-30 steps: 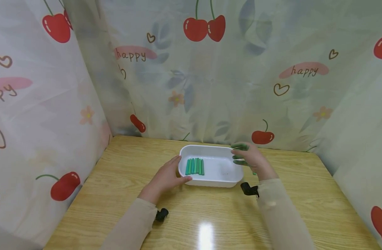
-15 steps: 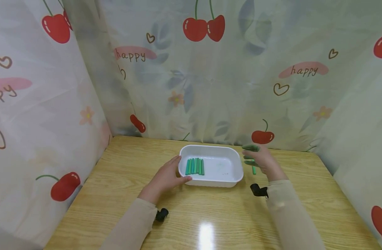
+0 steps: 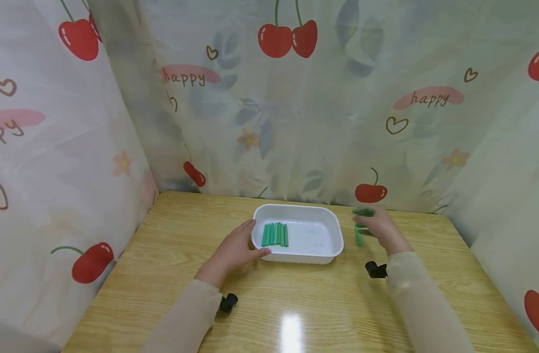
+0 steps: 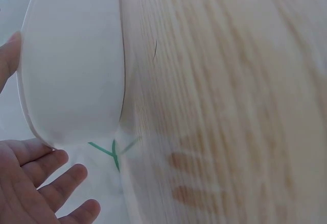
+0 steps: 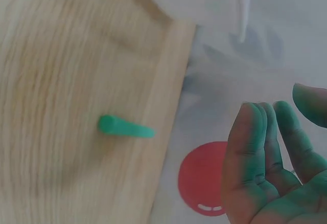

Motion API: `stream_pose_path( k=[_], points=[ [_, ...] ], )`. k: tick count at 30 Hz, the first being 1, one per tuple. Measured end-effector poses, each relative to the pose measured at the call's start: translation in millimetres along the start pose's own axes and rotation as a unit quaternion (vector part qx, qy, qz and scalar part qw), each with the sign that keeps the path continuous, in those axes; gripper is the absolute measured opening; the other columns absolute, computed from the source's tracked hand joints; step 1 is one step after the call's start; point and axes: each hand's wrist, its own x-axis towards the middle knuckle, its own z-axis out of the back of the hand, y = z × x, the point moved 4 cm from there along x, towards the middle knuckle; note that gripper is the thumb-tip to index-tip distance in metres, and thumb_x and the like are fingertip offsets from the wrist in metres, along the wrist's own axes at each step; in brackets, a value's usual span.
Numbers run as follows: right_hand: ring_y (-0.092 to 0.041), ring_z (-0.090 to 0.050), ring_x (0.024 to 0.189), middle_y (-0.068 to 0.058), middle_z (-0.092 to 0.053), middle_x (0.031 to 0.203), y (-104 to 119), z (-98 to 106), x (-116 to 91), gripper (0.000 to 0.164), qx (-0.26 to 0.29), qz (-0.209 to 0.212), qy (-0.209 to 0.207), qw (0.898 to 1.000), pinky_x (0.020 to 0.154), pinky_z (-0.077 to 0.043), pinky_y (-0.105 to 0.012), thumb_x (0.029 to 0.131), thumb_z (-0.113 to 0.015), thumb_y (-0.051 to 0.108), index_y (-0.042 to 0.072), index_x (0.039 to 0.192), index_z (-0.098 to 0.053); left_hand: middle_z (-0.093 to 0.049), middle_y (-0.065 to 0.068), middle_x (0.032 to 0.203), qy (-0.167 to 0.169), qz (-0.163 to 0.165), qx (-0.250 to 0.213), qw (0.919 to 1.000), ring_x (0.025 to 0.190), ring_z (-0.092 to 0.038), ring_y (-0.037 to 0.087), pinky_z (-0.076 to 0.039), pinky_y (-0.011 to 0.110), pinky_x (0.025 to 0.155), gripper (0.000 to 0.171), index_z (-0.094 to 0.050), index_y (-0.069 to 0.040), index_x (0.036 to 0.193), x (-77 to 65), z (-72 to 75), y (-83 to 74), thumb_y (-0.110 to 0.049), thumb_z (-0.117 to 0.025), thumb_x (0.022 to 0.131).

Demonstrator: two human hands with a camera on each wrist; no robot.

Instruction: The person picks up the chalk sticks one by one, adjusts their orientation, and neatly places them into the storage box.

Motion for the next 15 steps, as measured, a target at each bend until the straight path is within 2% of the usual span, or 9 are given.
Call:
stream_pose_path(
  k=[4, 11, 15],
  points=[
    [-0.039, -0.056, 0.119, -0.029, -0.048, 0.141, -10, 2, 4, 0.047, 0.002, -0.006, -0.001, 1.000, 0.094, -0.055, -0.037, 0.102, -0.057, 0.017, -0.009, 0.140, -0.046, -0.023, 0.000, 0.165, -0.001, 0.001, -0.002, 1.0000, 0.151, -0.023, 0.027, -0.028, 0.051, 0.118, 0.107, -0.024, -0.018, 0.161, -0.3, 0.3, -0.5, -0.064, -0.075, 0.079],
    [-0.040, -0.055, 0.118, -0.028, -0.049, 0.139, -27, 3, 13, 0.047, -0.005, -0.009, -0.002, 1.000, 0.100, -0.051, -0.047, 0.102, -0.057, 0.016, -0.010, 0.140, -0.046, -0.023, 0.000, 0.165, -0.001, 0.000, -0.001, 1.0000, 0.151, -0.023, 0.028, -0.027, 0.051, 0.118, 0.107, -0.024, -0.018, 0.161, 0.3, 0.3, 0.5, -0.064, -0.075, 0.079],
    [-0.037, -0.057, 0.114, -0.028, -0.050, 0.137, -36, 2, 19, 0.049, -0.018, -0.017, -0.002, 1.000, 0.099, -0.051, -0.047, 0.101, -0.059, 0.016, -0.011, 0.139, -0.046, -0.023, 0.000, 0.165, 0.001, 0.002, -0.001, 1.0000, 0.151, -0.022, 0.028, -0.027, 0.051, 0.118, 0.108, -0.023, -0.018, 0.161, 0.1, 0.2, 0.9, -0.066, -0.074, 0.078]
  ],
)
